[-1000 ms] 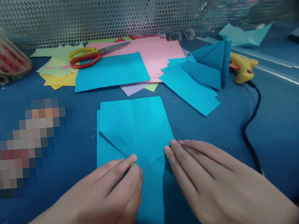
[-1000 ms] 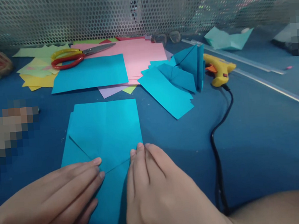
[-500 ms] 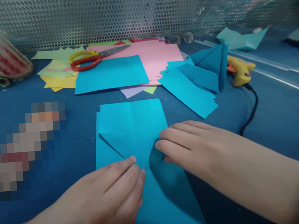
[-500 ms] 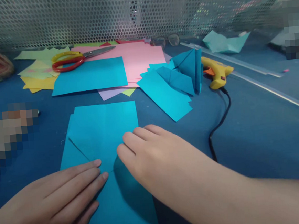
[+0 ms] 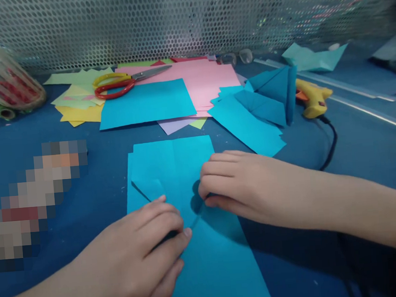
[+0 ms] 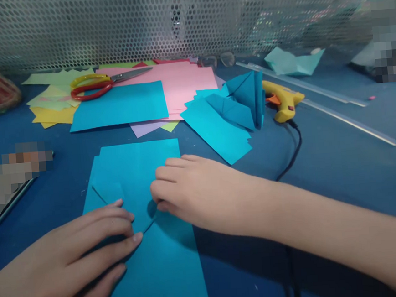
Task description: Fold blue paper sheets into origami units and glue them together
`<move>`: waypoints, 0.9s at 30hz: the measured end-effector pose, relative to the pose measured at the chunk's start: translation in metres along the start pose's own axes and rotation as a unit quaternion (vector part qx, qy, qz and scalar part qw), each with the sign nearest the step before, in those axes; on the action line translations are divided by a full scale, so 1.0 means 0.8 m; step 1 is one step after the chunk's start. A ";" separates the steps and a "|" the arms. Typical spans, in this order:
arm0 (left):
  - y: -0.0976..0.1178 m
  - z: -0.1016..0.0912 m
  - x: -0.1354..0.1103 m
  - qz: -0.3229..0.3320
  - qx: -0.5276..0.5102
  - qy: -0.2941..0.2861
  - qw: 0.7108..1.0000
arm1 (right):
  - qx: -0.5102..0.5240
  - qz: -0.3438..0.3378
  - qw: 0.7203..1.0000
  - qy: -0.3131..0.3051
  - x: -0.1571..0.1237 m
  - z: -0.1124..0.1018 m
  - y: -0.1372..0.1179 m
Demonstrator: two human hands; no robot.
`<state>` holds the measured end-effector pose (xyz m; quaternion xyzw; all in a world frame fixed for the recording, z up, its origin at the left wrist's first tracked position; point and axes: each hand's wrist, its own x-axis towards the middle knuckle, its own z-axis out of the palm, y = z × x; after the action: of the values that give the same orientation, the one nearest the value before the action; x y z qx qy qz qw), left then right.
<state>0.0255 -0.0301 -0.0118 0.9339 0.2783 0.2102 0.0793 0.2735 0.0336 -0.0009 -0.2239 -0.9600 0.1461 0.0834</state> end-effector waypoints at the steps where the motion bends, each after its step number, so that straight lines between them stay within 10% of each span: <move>1: 0.000 0.002 -0.001 0.017 0.018 0.003 1.000 | 0.039 0.007 0.999 -0.013 0.002 -0.003 0.003; 11: 0.002 0.016 -0.017 0.091 0.027 0.022 0.995 | 0.206 0.038 0.976 -0.063 0.005 -0.011 0.003; 27: -0.018 -0.001 0.001 0.170 0.072 -0.207 0.961 | 0.081 0.196 0.976 -0.039 0.000 -0.004 0.010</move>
<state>0.0190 -0.0174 -0.0146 0.9938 0.1070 0.0021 0.0304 0.2776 0.0412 -0.0001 -0.3943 -0.8849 0.2457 0.0335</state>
